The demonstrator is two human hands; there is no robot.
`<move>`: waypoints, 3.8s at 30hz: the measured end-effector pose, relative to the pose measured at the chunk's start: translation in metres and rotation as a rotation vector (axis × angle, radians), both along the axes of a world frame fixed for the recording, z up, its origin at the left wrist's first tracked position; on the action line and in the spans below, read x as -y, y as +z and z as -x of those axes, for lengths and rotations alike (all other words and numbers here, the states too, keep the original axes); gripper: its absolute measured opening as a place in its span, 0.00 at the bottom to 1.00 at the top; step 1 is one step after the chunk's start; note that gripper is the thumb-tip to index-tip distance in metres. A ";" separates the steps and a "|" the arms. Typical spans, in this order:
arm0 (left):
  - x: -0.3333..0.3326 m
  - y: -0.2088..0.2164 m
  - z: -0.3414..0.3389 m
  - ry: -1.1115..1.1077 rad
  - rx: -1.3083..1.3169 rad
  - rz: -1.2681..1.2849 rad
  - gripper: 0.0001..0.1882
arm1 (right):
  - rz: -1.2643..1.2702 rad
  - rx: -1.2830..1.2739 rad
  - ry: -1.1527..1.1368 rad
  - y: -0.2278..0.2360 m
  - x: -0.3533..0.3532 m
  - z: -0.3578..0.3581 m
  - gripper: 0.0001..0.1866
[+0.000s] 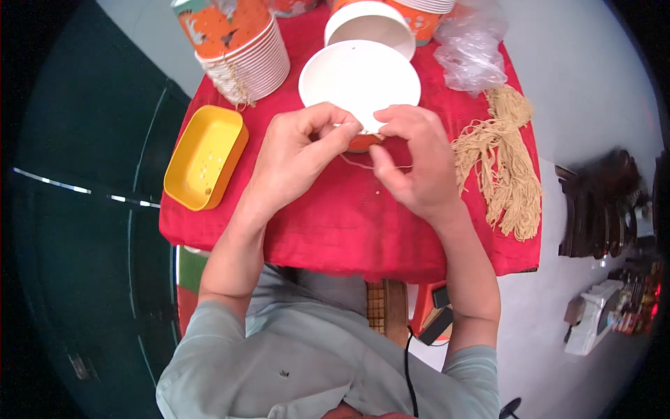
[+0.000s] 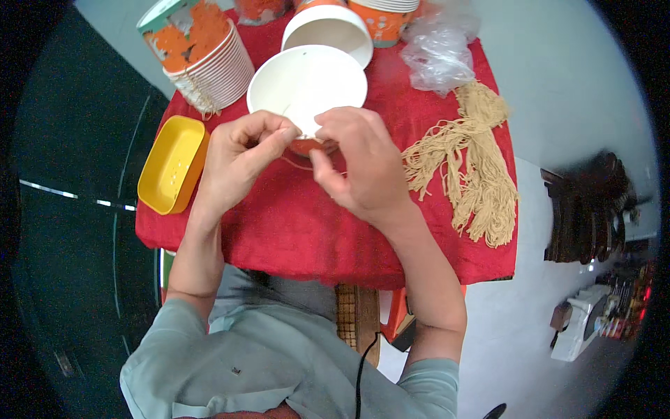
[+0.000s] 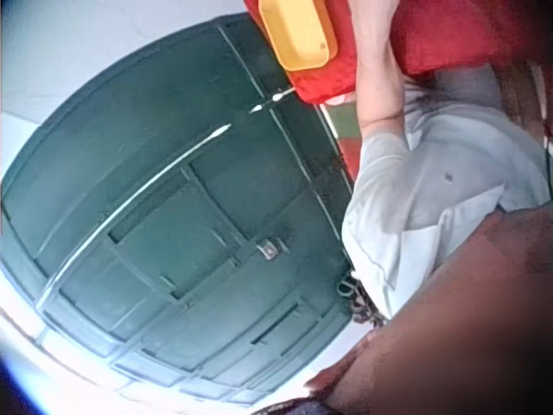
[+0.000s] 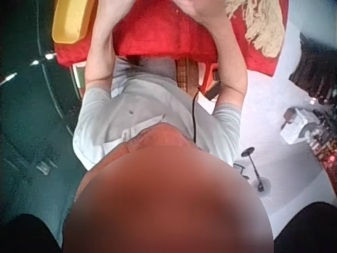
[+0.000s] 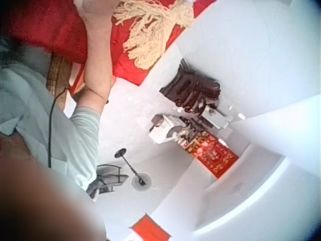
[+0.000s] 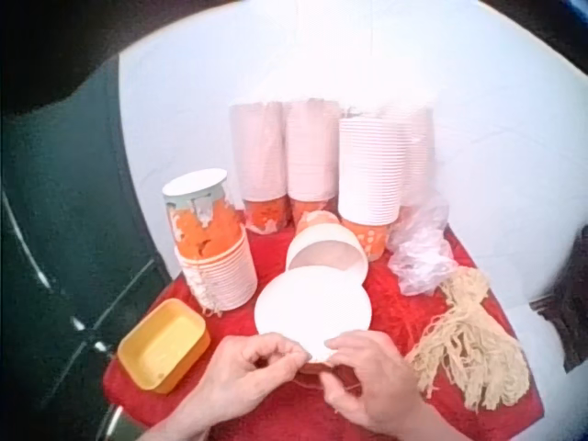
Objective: Manually threading and tying thin rope handles onto pre-punched paper buckets.
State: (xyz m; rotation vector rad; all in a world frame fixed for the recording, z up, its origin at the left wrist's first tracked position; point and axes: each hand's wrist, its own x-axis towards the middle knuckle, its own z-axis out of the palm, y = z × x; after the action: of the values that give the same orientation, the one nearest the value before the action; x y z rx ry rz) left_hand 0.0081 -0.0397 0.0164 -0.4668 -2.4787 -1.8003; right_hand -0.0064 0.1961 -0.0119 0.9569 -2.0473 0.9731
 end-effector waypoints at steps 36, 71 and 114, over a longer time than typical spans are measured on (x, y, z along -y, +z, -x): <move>0.029 0.011 -0.041 0.066 0.124 -0.013 0.08 | -0.102 -0.233 0.010 -0.022 0.027 -0.015 0.19; -0.013 0.008 -0.021 -0.189 0.353 -0.765 0.14 | 0.244 0.206 0.258 -0.019 0.027 -0.026 0.09; 0.035 0.032 -0.009 -0.310 0.325 -0.809 0.16 | 0.426 1.181 0.858 -0.006 0.011 -0.029 0.20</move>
State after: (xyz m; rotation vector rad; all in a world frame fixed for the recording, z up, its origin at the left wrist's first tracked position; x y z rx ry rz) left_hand 0.0169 -0.0751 0.0484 -0.5333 -1.6167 -2.9556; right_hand 0.0229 0.1849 -0.0182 1.1560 -2.0088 2.8201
